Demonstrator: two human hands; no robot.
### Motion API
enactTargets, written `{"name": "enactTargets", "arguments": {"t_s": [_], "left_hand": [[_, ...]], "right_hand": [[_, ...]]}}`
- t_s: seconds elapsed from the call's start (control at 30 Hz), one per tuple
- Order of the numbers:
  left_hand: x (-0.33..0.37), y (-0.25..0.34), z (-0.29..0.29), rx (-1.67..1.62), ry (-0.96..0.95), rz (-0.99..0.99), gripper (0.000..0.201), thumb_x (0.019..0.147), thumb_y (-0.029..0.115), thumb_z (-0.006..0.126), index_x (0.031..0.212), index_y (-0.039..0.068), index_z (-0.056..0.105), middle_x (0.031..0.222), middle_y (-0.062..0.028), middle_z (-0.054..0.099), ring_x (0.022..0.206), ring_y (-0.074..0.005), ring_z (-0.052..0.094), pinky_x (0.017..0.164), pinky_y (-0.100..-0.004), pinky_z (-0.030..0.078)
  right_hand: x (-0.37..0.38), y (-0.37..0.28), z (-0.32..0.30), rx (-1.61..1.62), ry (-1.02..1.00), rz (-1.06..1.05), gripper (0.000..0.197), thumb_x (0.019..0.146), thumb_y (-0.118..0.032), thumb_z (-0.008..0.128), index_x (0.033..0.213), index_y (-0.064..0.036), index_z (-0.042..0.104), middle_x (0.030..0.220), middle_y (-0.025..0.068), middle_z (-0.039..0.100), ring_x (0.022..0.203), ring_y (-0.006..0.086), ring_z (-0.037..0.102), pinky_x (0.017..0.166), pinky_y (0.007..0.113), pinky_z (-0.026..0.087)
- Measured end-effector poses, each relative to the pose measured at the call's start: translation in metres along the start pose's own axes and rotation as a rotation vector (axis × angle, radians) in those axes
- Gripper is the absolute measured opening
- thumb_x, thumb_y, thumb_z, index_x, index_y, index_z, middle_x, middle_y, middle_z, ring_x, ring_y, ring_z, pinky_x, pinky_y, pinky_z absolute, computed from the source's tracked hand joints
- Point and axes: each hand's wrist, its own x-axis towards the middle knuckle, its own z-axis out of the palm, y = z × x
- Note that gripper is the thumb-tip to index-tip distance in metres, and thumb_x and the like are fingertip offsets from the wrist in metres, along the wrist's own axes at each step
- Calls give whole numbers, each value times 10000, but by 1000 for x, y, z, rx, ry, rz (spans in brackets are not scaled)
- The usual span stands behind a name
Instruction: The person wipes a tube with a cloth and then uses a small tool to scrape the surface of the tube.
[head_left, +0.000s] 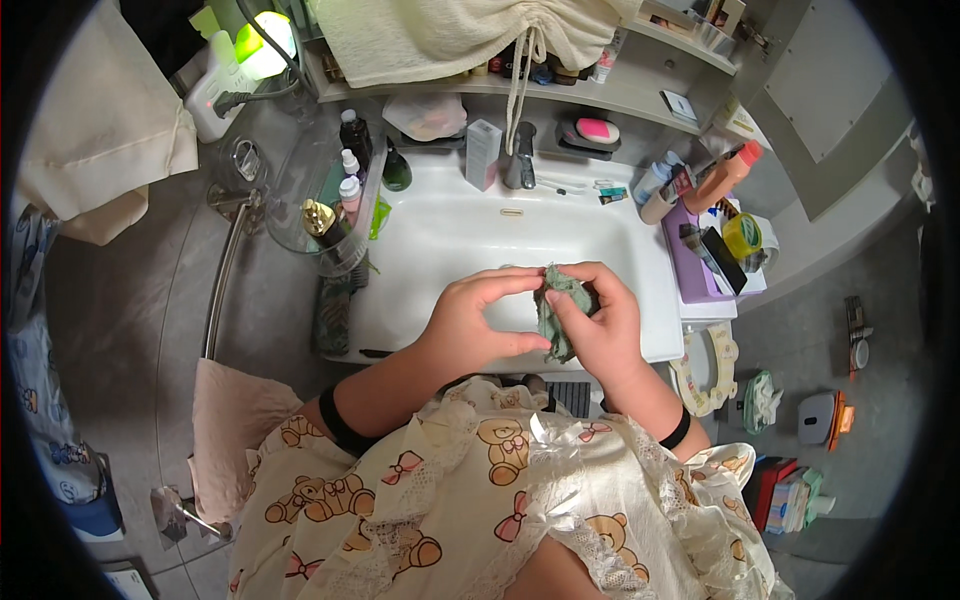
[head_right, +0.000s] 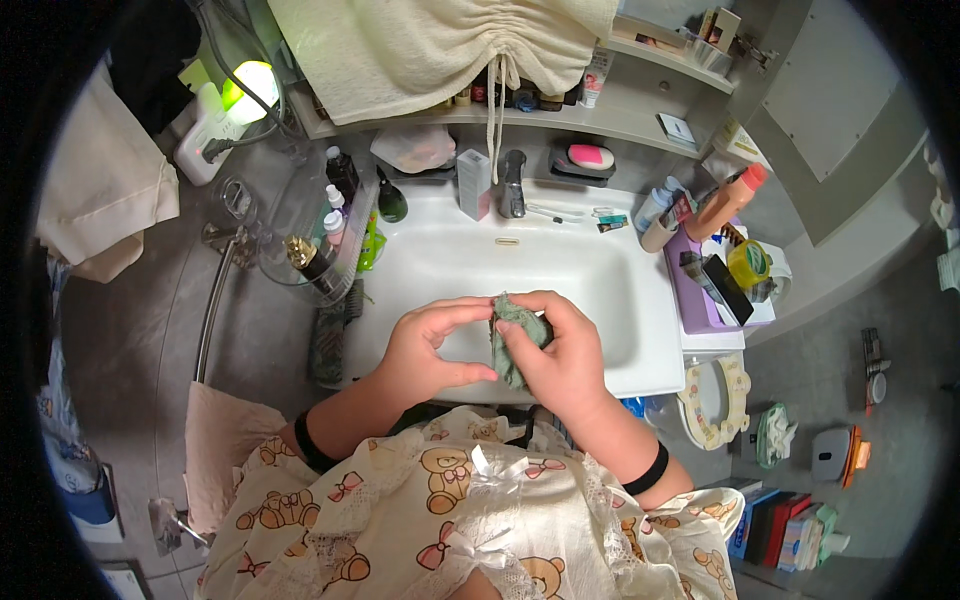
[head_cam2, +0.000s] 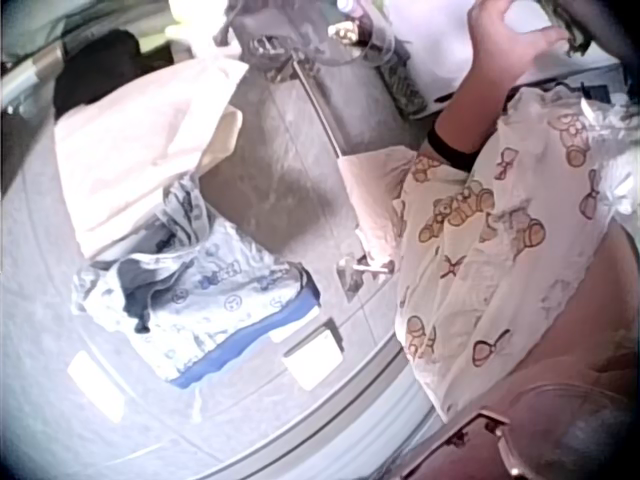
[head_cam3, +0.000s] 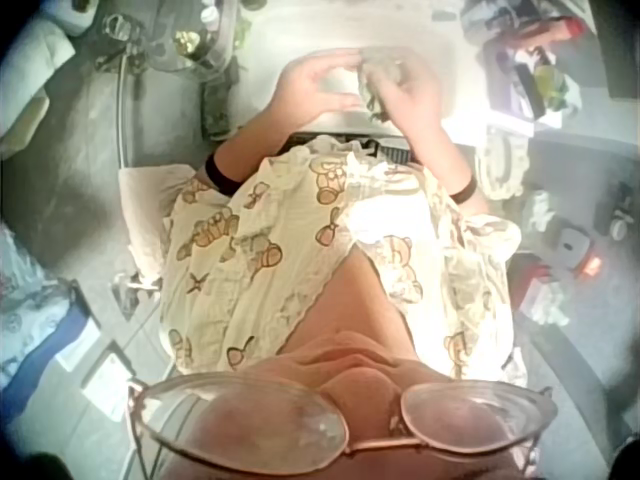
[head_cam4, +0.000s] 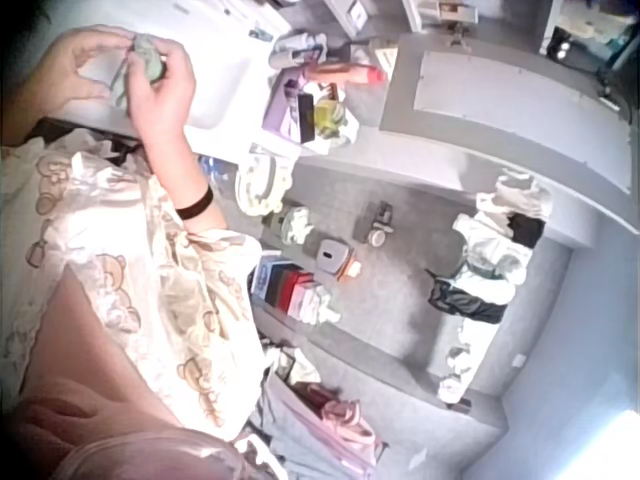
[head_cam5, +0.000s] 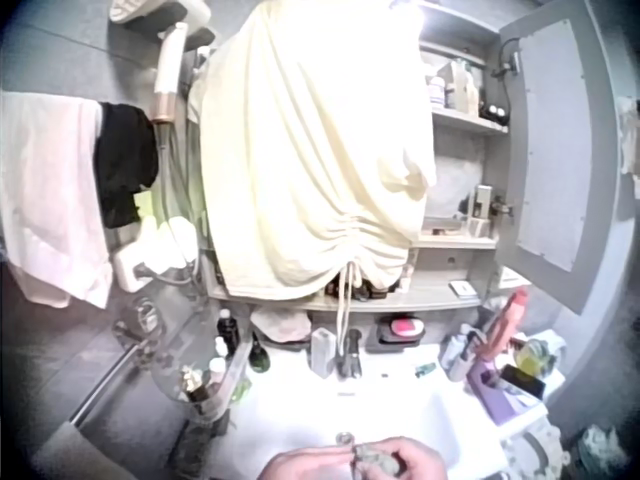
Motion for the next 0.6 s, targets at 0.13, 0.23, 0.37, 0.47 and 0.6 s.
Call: {"name": "enactTargets", "arguments": {"t_s": [0.13,0.23,0.37,0.47,0.6], "left_hand": [[-2,-3,0,-19,3,-30,631,578,-44,776,1160,-13,535,1207,-145,517,1142,-208,479,978,-326,370],[-3,-1,-3,20,1,4,628,580,-46,773,1160,-10,533,1209,-149,515,1149,-217,476,983,-328,368],[-1,-3,-11,81,27,112,612,579,-37,776,1143,-10,541,1214,-156,512,1144,-228,485,988,-332,369],[-2,-2,-15,51,22,97,603,576,-23,785,1129,-14,546,1214,-156,512,1147,-229,483,992,-338,367],[-6,-4,-17,-52,-1,93,625,575,-5,794,1142,-20,530,1198,-149,523,1151,-223,478,1001,-348,355]], "right_hand": [[-2,-3,-1,39,-32,33,209,747,-49,647,944,-15,588,867,99,626,775,159,594,682,260,461],[-3,-3,-1,14,-49,-31,216,743,-54,651,947,-17,588,868,103,618,786,179,593,688,269,458],[-4,-12,-6,-51,-177,-129,227,734,-54,654,950,-22,591,855,107,603,779,205,583,691,278,452],[-4,-12,-9,-27,-275,-208,236,726,-45,652,954,-22,596,846,99,597,760,217,573,688,285,449],[-3,-11,-14,71,-416,-245,237,725,-44,653,955,-21,599,867,94,607,779,220,576,707,292,449]]}}
